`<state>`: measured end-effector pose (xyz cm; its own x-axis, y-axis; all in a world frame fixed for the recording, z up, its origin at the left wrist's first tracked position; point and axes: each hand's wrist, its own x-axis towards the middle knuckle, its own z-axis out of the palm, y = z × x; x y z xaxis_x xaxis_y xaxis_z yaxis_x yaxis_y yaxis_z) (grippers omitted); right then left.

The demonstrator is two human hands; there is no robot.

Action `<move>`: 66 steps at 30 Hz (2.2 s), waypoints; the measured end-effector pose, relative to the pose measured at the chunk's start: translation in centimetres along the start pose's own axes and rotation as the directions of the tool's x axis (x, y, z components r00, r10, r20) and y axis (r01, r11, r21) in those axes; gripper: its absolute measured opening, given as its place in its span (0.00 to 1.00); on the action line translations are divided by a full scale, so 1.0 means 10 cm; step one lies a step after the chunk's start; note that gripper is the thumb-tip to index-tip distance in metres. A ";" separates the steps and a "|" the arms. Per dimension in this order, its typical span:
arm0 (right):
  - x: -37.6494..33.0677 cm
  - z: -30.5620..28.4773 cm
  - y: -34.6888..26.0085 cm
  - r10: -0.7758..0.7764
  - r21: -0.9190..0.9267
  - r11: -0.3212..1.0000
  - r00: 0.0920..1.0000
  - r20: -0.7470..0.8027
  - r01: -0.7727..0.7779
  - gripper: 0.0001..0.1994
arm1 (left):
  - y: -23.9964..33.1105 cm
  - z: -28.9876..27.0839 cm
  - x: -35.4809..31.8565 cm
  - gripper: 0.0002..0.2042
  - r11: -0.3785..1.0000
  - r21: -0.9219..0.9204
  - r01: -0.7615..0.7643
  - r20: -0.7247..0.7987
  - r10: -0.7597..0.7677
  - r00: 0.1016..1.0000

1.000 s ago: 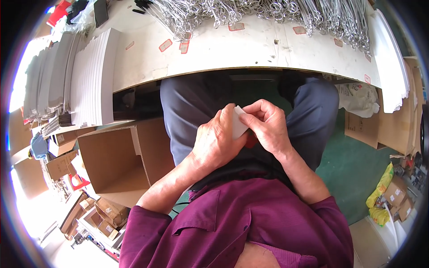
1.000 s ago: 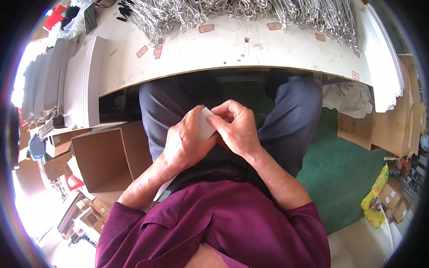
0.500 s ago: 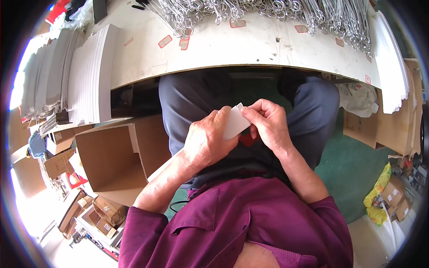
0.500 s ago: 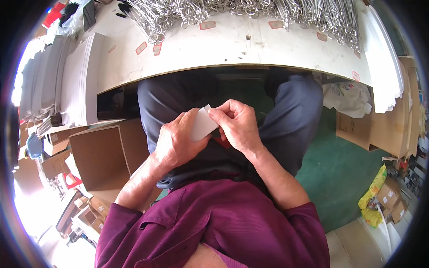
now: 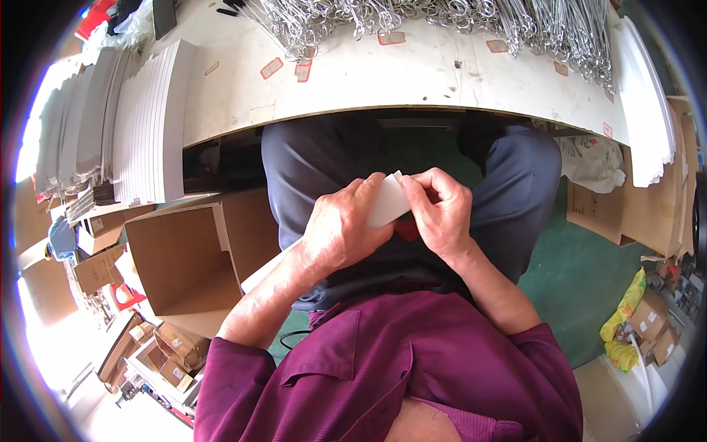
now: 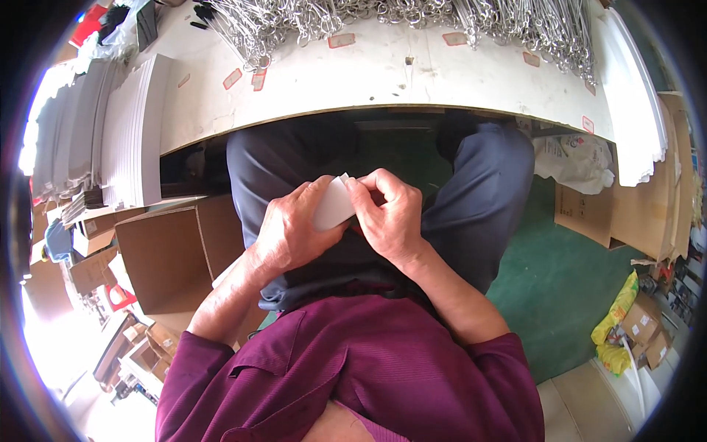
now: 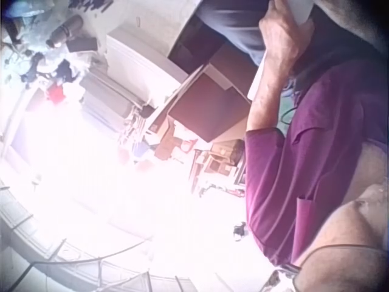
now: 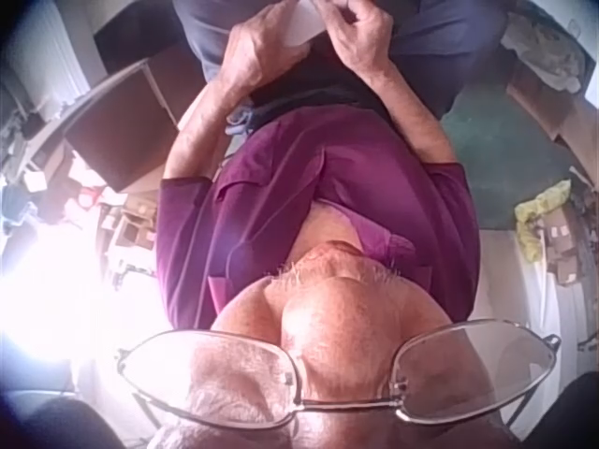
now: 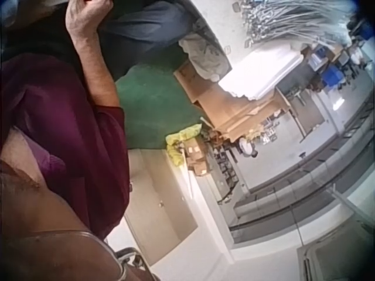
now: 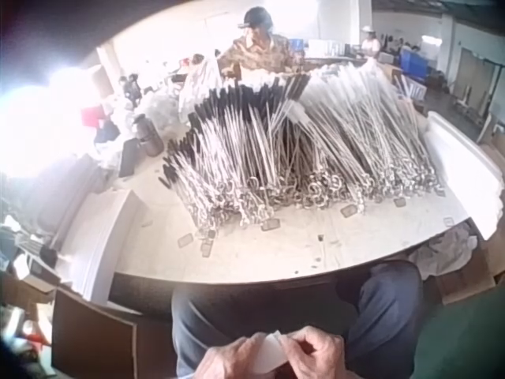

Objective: Gathering bundles of thin metal wires and inserting them into white rectangular plastic tubes for packaging.

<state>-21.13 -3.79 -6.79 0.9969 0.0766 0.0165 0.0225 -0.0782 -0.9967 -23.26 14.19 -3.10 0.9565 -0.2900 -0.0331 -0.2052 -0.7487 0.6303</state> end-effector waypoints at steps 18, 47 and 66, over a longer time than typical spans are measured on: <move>-0.18 0.07 -0.01 -0.175 -0.082 0.979 0.973 0.147 0.188 0.25 | -0.01 -0.09 0.04 0.29 0.994 -0.087 0.060 0.011 -0.060 0.998; 0.71 -0.25 -0.25 -0.431 -0.349 0.843 0.902 0.019 0.410 0.11 | -0.56 -1.18 -0.06 0.27 0.897 0.261 0.357 -0.251 -0.294 0.922; 1.31 -0.36 -0.05 -0.607 -0.659 0.590 0.794 0.019 0.467 0.06 | -1.18 -1.25 1.31 0.14 0.951 0.080 0.298 -0.366 -0.250 0.896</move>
<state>-7.81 -6.32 -5.75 0.7766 0.1277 0.6169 0.5285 -0.6649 -0.5278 -5.77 26.65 -1.26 0.9846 0.1455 0.0971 0.0730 -0.8461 0.5281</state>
